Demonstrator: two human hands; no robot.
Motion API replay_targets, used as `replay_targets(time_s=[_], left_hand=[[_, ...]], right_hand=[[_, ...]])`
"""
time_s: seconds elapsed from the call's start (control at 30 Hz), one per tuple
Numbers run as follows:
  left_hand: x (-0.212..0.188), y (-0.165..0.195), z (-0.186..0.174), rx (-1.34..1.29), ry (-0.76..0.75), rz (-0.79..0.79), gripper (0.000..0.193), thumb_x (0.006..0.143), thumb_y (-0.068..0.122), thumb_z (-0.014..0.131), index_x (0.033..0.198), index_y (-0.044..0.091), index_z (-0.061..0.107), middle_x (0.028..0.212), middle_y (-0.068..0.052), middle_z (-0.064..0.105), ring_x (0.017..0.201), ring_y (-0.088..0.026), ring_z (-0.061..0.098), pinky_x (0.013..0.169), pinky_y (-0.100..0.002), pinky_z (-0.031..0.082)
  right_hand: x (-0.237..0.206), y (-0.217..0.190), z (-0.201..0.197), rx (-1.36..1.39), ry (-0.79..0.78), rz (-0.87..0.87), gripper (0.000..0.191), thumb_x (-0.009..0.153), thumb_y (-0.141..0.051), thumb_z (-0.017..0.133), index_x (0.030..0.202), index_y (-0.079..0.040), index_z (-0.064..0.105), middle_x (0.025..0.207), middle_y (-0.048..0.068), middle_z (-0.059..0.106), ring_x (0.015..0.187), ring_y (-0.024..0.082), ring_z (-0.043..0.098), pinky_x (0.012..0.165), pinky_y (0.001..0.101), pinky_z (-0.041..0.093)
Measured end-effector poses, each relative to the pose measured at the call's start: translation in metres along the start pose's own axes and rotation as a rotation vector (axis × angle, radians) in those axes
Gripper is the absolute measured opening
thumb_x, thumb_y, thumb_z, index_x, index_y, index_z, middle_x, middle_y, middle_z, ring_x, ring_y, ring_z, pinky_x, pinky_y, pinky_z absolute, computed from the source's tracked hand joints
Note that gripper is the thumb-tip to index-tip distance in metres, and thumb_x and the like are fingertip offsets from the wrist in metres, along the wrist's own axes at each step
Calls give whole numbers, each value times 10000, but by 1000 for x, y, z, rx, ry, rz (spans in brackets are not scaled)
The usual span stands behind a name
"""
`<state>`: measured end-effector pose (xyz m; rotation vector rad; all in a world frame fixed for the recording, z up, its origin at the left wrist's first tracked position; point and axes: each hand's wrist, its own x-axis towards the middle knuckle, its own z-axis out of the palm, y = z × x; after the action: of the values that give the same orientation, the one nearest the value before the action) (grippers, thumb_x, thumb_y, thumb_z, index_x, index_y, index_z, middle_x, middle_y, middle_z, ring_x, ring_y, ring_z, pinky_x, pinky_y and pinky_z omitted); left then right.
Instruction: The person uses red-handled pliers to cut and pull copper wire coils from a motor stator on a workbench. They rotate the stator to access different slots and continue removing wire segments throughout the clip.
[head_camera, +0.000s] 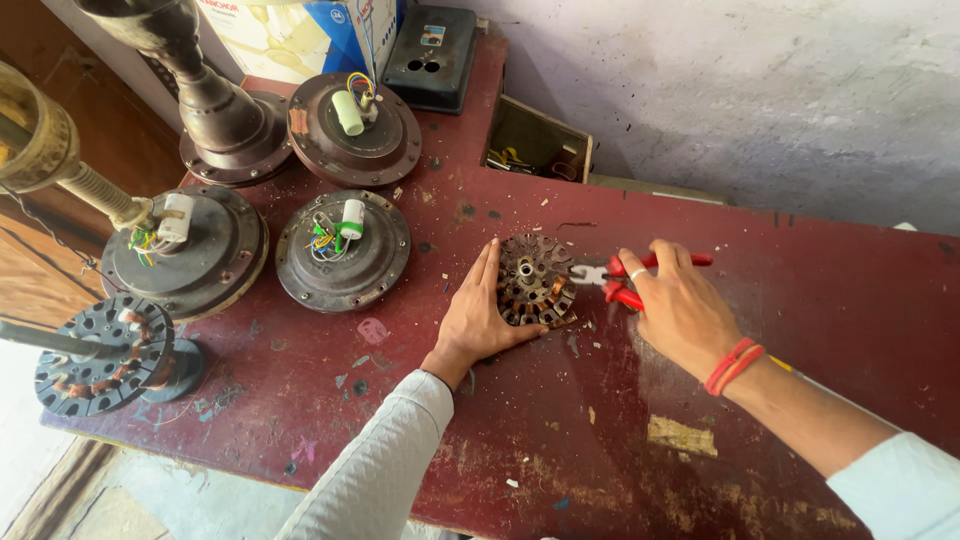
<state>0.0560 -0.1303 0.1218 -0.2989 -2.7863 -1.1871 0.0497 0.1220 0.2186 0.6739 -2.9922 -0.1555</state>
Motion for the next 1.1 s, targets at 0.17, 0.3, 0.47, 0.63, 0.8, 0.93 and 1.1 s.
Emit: replay_targets(time_s=[0.17,0.3,0.47,0.63,0.8,0.93,1.1], left_hand=[[-2,1,2,-10,19,5,1434,541,490,954,1578,-36,116,1616,-240,289,1473,-372,345,1185,-415,344],[-2,2,1,-12,28,7,1433,538,490,966,1576,-38,131,1608,-243,294,1477,-377,336,1189,-421,336],[0,3,1,-40,3,-20,1424,554,497,957,1578,-55,135,1611,-251,302,1450,-382,387,1182,-403,372],[1,4,1,-28,9,-45,1427,521,495,956,1570,-46,153,1604,-241,310,1443,-383,391,1168,-404,368],[7,-5,7,-28,0,-33,1395,565,554,944,1560,-53,177,1615,-260,286,1476,-391,341,1196,-424,327],[13,-15,12,-51,-6,-33,1391,570,570,931,1565,-50,183,1618,-265,272,1510,-386,288,1218,-426,288],[16,-17,4,-50,-59,-2,1416,550,511,956,1583,-22,148,1629,-248,258,1507,-376,290,1219,-421,289]], right_hand=[[4,3,6,-3,35,-41,819,673,51,712,1461,-56,515,1335,243,441,1311,375,484,1024,405,516],[2,11,7,-46,57,-73,787,676,81,687,1427,-84,522,1376,223,425,1344,367,467,1092,411,475],[-1,9,12,-35,101,-107,777,657,68,676,1412,-46,528,1355,255,422,1332,397,460,1103,427,444],[11,2,18,-92,98,-147,715,704,-13,669,1410,-32,561,1243,208,524,1212,349,537,1057,432,486],[34,12,16,-40,-148,-72,622,693,-84,665,1308,-2,636,1077,153,641,923,298,656,851,422,567],[61,24,8,25,-261,-121,472,714,-78,637,1174,-72,742,933,176,717,771,303,670,776,441,565],[91,41,-3,125,-663,-10,343,730,-7,602,999,56,805,811,251,753,634,288,642,560,441,441]])
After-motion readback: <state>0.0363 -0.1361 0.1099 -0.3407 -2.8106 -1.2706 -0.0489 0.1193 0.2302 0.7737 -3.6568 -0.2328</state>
